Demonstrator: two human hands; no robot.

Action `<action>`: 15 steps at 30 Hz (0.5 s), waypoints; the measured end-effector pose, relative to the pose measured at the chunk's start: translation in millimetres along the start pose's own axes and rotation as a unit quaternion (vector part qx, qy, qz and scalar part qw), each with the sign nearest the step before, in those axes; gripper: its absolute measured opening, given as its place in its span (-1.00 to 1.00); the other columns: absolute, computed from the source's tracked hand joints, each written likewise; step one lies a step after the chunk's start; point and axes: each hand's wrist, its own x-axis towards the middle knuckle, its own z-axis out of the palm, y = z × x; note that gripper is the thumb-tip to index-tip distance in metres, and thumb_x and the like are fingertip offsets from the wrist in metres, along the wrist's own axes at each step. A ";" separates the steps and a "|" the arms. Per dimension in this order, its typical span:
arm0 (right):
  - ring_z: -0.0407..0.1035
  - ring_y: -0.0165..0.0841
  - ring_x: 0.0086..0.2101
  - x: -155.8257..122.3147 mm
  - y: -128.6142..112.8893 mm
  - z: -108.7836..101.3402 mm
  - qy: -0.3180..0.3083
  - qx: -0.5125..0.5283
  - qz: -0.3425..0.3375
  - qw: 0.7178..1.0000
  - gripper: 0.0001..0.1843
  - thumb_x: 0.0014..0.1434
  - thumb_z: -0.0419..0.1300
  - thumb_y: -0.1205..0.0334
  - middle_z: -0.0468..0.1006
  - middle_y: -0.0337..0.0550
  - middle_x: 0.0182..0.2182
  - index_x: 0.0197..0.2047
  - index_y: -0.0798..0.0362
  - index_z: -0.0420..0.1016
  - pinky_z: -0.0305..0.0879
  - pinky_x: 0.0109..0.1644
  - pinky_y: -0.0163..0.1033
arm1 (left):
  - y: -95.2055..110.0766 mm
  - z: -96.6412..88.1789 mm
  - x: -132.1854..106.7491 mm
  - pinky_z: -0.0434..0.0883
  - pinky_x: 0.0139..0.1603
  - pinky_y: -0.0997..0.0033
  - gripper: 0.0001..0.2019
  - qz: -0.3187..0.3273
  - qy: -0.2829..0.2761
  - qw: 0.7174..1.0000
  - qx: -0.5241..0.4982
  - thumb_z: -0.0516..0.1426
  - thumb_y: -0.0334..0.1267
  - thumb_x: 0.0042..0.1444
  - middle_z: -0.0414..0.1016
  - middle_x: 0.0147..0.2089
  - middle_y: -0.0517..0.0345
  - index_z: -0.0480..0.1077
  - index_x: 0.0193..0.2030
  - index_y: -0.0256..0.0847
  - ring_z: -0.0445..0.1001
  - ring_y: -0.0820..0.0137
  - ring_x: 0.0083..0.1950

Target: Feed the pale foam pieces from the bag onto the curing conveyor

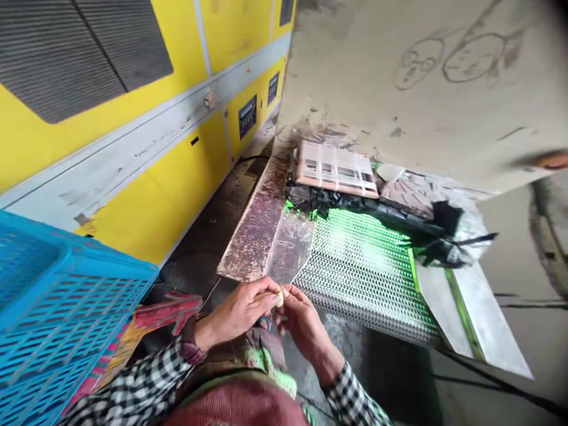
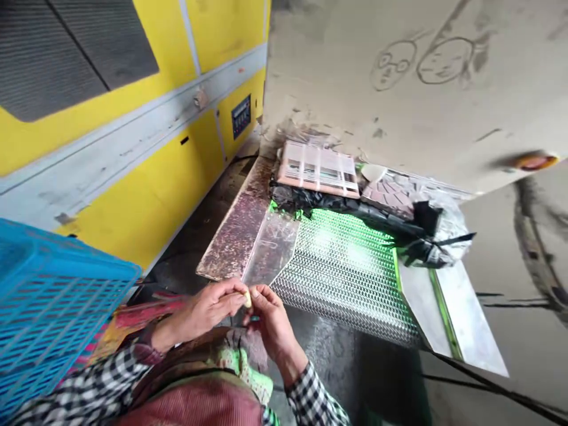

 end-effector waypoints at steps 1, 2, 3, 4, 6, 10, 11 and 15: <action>0.34 -0.48 -0.57 -6.4 -4.2 -18.3 0.006 0.020 0.006 1.000 -0.55 0.07 0.50 -0.07 0.42 -0.36 -0.53 -0.26 0.03 0.42 0.24 -0.63 -0.47 | 2.9 16.1 12.6 0.31 -0.30 0.47 -0.72 0.004 -0.017 1.000 0.002 0.08 -0.01 0.40 0.41 -0.37 0.24 0.46 -0.09 -0.15 0.37 0.43 -0.35; 0.33 -0.50 -0.58 -12.8 -8.0 -35.2 0.010 0.035 0.006 0.999 -0.55 0.04 0.53 -0.03 0.43 -0.36 -0.53 -0.25 0.04 0.42 0.23 -0.64 -0.48 | 5.4 31.0 23.9 0.33 -0.29 0.47 -0.74 0.008 -0.032 0.999 0.003 0.08 -0.03 0.40 0.43 -0.36 0.23 0.46 -0.09 -0.15 0.39 0.42 -0.34; 0.35 -0.49 -0.57 -18.7 -11.3 -50.7 0.013 0.044 0.004 0.999 -0.55 0.02 0.54 0.01 0.45 -0.35 -0.52 -0.24 0.04 0.43 0.24 -0.63 -0.49 | 7.4 44.7 33.9 0.34 -0.29 0.46 -0.76 0.012 -0.044 0.999 0.005 0.08 -0.04 0.40 0.46 -0.35 0.22 0.46 -0.10 -0.14 0.42 0.41 -0.33; 0.38 -0.48 -0.54 -24.2 -14.2 -64.6 0.016 0.048 0.002 0.999 -0.56 0.03 0.53 0.02 0.48 -0.32 -0.49 -0.22 0.05 0.43 0.25 -0.63 -0.49 | 8.6 57.0 42.7 0.35 -0.27 0.45 -0.77 0.018 -0.053 0.998 0.009 0.08 -0.06 0.41 0.49 -0.34 0.20 0.46 -0.10 -0.14 0.45 0.40 -0.32; 0.41 -0.45 -0.52 -32.9 -18.8 -88.1 0.018 0.048 0.004 0.999 -0.57 0.07 0.50 0.00 0.49 -0.31 -0.47 -0.19 0.04 0.43 0.25 -0.64 -0.48 | 8.7 77.7 56.9 0.38 -0.24 0.43 -0.79 0.038 -0.063 0.997 0.033 0.08 -0.09 0.41 0.54 -0.33 0.17 0.48 -0.10 -0.12 0.50 0.35 -0.28; 0.31 -0.48 -0.63 -40.9 -22.5 -117.7 -0.007 0.030 0.033 0.999 -0.58 0.09 0.46 -0.03 0.45 -0.34 -0.55 -0.21 0.04 0.40 0.16 -0.68 -0.48 | 4.7 105.6 73.5 0.41 -0.15 0.38 -0.81 0.088 -0.049 0.986 0.133 0.09 -0.15 0.41 0.62 -0.22 0.13 0.52 -0.09 -0.08 0.57 0.29 -0.16; 0.30 -0.48 -0.64 -41.3 -22.5 -122.2 -0.016 0.025 0.038 0.999 -0.58 0.09 0.44 -0.05 0.44 -0.34 -0.56 -0.21 0.04 0.41 0.14 -0.68 -0.48 | 4.1 110.4 75.8 0.40 -0.12 0.37 -0.81 0.101 -0.042 0.981 0.159 0.09 -0.17 0.41 0.63 -0.19 0.13 0.53 -0.09 -0.07 0.57 0.29 -0.14; 0.21 -0.52 -0.67 -38.0 -24.1 -136.1 -0.049 0.010 0.041 0.998 -0.53 0.09 0.41 -0.15 0.37 -0.38 -0.58 -0.28 0.04 0.38 -0.02 -0.69 -0.46 | 4.5 124.0 81.2 0.38 -0.05 0.33 -0.81 0.120 -0.013 0.969 0.216 0.08 -0.20 0.41 0.65 -0.15 0.15 0.55 -0.09 -0.04 0.58 0.28 -0.11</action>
